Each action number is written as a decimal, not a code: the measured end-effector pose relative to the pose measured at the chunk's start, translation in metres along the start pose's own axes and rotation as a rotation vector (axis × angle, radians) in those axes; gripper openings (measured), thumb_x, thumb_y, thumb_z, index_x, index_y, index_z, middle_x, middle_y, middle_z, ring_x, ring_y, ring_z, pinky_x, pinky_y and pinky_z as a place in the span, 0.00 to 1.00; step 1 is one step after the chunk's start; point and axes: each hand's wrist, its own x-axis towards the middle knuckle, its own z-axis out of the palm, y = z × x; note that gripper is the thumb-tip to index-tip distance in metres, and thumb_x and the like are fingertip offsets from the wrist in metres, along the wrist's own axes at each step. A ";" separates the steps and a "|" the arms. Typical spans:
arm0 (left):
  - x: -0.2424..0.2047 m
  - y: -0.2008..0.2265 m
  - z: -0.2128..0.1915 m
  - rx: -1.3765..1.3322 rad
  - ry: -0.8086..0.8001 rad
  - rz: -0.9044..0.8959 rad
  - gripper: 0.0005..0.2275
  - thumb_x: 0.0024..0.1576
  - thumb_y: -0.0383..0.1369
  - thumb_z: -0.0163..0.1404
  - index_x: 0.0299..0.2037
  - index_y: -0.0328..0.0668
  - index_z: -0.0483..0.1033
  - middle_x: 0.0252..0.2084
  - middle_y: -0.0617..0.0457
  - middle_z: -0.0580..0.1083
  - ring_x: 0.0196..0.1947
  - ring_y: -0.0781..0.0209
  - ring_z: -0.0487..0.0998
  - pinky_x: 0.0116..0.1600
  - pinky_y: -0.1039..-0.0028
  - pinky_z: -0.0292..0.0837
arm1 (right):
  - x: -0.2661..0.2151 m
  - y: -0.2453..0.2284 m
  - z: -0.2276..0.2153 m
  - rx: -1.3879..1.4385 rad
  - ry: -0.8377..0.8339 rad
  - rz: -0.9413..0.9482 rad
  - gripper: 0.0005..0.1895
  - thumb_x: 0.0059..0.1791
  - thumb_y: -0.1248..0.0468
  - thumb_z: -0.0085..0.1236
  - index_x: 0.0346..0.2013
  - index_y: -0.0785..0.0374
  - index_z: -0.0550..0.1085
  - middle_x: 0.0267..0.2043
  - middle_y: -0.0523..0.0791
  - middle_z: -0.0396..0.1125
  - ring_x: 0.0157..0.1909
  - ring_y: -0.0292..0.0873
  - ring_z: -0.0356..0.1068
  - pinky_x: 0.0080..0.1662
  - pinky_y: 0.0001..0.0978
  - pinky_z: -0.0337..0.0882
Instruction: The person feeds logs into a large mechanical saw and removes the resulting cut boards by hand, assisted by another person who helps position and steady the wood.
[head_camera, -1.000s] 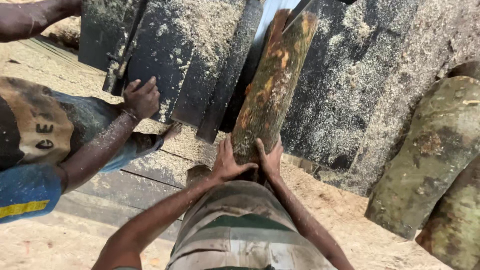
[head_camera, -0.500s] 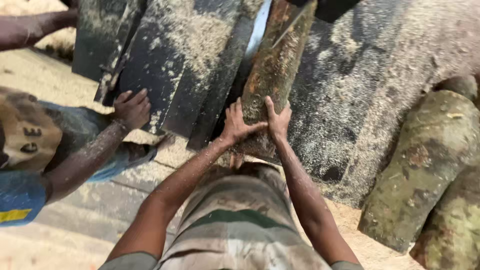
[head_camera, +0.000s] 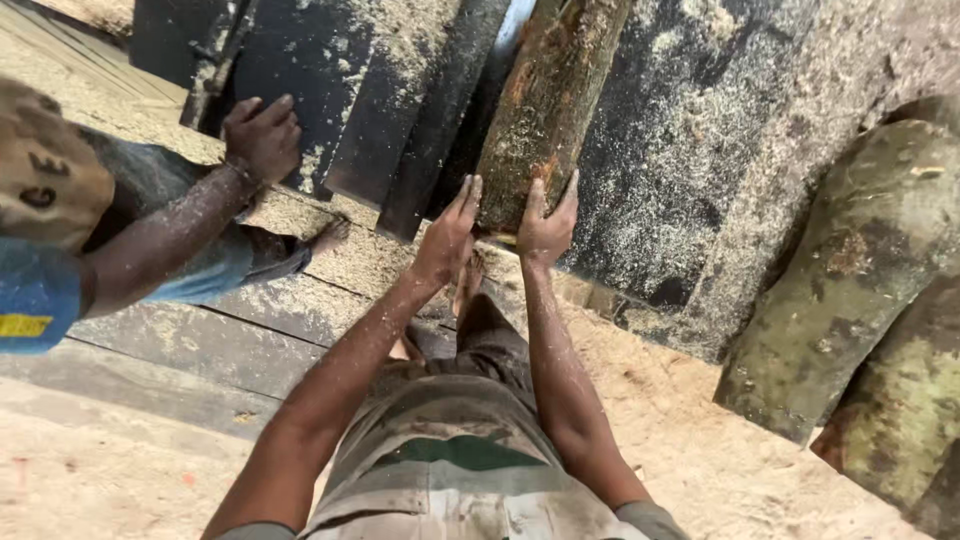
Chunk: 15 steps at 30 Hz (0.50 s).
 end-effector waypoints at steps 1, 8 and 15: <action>-0.009 0.005 -0.001 0.001 0.004 0.013 0.38 0.58 0.14 0.44 0.78 0.36 0.38 0.81 0.39 0.51 0.31 0.44 0.76 0.30 0.61 0.73 | -0.008 0.001 -0.006 0.020 0.009 -0.012 0.46 0.56 0.32 0.40 0.77 0.60 0.52 0.77 0.56 0.55 0.75 0.60 0.59 0.70 0.53 0.63; 0.068 -0.001 -0.012 -0.104 0.136 0.060 0.40 0.53 0.11 0.40 0.78 0.36 0.40 0.78 0.35 0.52 0.27 0.42 0.75 0.29 0.61 0.70 | 0.047 -0.029 -0.003 0.070 0.095 -0.119 0.41 0.57 0.36 0.45 0.75 0.59 0.59 0.71 0.55 0.64 0.69 0.58 0.68 0.67 0.50 0.70; 0.155 -0.007 -0.013 -0.126 0.293 0.169 0.42 0.49 0.12 0.43 0.79 0.38 0.44 0.76 0.36 0.57 0.44 0.32 0.80 0.43 0.58 0.79 | 0.147 -0.022 0.036 0.139 0.045 -0.042 0.42 0.53 0.35 0.38 0.74 0.59 0.56 0.68 0.53 0.65 0.63 0.52 0.73 0.57 0.42 0.76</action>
